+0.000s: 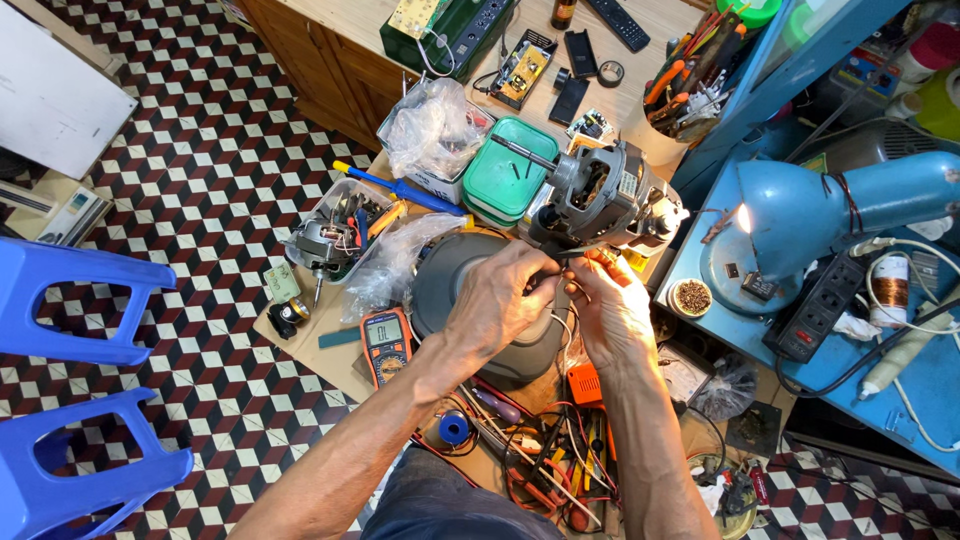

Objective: The person works on a disassembled electric fan motor, using a heat gun to warm wires, twisting and taping connections, and testing continuity with a multimeter. The person repeatedly handles the motor housing and wires throughout the process.

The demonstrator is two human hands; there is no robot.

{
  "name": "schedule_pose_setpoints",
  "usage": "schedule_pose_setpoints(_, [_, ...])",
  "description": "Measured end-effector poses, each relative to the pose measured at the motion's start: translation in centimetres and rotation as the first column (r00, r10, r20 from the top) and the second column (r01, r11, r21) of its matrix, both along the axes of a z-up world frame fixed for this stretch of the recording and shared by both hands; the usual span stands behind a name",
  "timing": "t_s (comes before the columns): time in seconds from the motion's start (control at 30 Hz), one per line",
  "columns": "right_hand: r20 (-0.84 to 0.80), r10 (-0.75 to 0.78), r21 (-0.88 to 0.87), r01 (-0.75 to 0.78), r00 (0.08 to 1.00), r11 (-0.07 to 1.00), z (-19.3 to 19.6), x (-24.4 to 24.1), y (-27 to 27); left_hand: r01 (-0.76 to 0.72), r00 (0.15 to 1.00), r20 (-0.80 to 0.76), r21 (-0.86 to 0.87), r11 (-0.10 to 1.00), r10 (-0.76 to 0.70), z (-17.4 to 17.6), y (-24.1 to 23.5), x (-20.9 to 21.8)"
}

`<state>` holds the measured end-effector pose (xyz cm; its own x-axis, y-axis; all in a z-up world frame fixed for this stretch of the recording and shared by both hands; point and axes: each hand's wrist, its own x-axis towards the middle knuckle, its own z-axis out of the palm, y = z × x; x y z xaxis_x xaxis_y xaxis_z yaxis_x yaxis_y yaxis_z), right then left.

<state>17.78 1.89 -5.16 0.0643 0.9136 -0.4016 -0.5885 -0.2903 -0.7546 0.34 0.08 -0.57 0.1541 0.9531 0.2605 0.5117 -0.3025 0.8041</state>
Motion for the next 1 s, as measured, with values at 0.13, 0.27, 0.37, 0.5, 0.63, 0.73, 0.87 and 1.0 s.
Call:
schedule_pose_setpoints(0.13, [-0.001, 0.012, 0.028, -0.012, 1.000, 1.000, 0.0, -0.2, -0.1, 0.031, 0.998, 0.047, -0.032, 0.999, -0.029, 0.2, -0.1, -0.4])
schedule_pose_setpoints(0.27, [-0.028, 0.025, 0.006, -0.025, 0.999, 1.000, 0.3, -0.4, -0.3, 0.029, 0.998, 0.062, -0.081, 0.996, -0.024, 0.3, 0.0, -0.4])
schedule_pose_setpoints(0.37, [-0.027, 0.027, 0.002, -0.027, 0.999, 1.000, 0.5, -0.4, -0.4, 0.021, 0.998, 0.067, -0.075, 0.997, -0.016, 0.3, 0.0, -0.4])
schedule_pose_setpoints(0.5, [-0.052, 0.036, 0.025, -0.035, 0.998, 0.999, 0.5, -0.4, -0.4, 0.020, 0.997, 0.073, -0.066, 0.998, -0.015, 0.3, 0.0, -0.4])
schedule_pose_setpoints(0.63, [-0.067, 0.053, 0.063, -0.048, 0.996, 0.997, 0.3, -0.5, -0.5, 0.021, 0.997, 0.079, -0.048, 0.999, -0.017, 0.2, -0.1, -0.4])
schedule_pose_setpoints(0.73, [-0.064, 0.048, 0.049, -0.045, 0.997, 0.998, 0.4, -0.6, -0.6, 0.024, 0.997, 0.079, -0.034, 0.999, -0.022, 0.1, -0.1, -0.5])
schedule_pose_setpoints(0.87, [-0.083, 0.028, 0.025, -0.026, 0.996, 0.999, 0.6, -0.4, -1.3, 0.046, 0.997, 0.056, -0.006, 0.999, -0.046, -0.1, -0.1, -0.5])
schedule_pose_setpoints(1.0, [-0.081, 0.019, 0.025, -0.017, 0.997, 1.000, 0.8, -0.5, -2.9, 0.089, 0.995, 0.044, 0.024, 0.996, -0.090, -0.3, -0.2, -0.7])
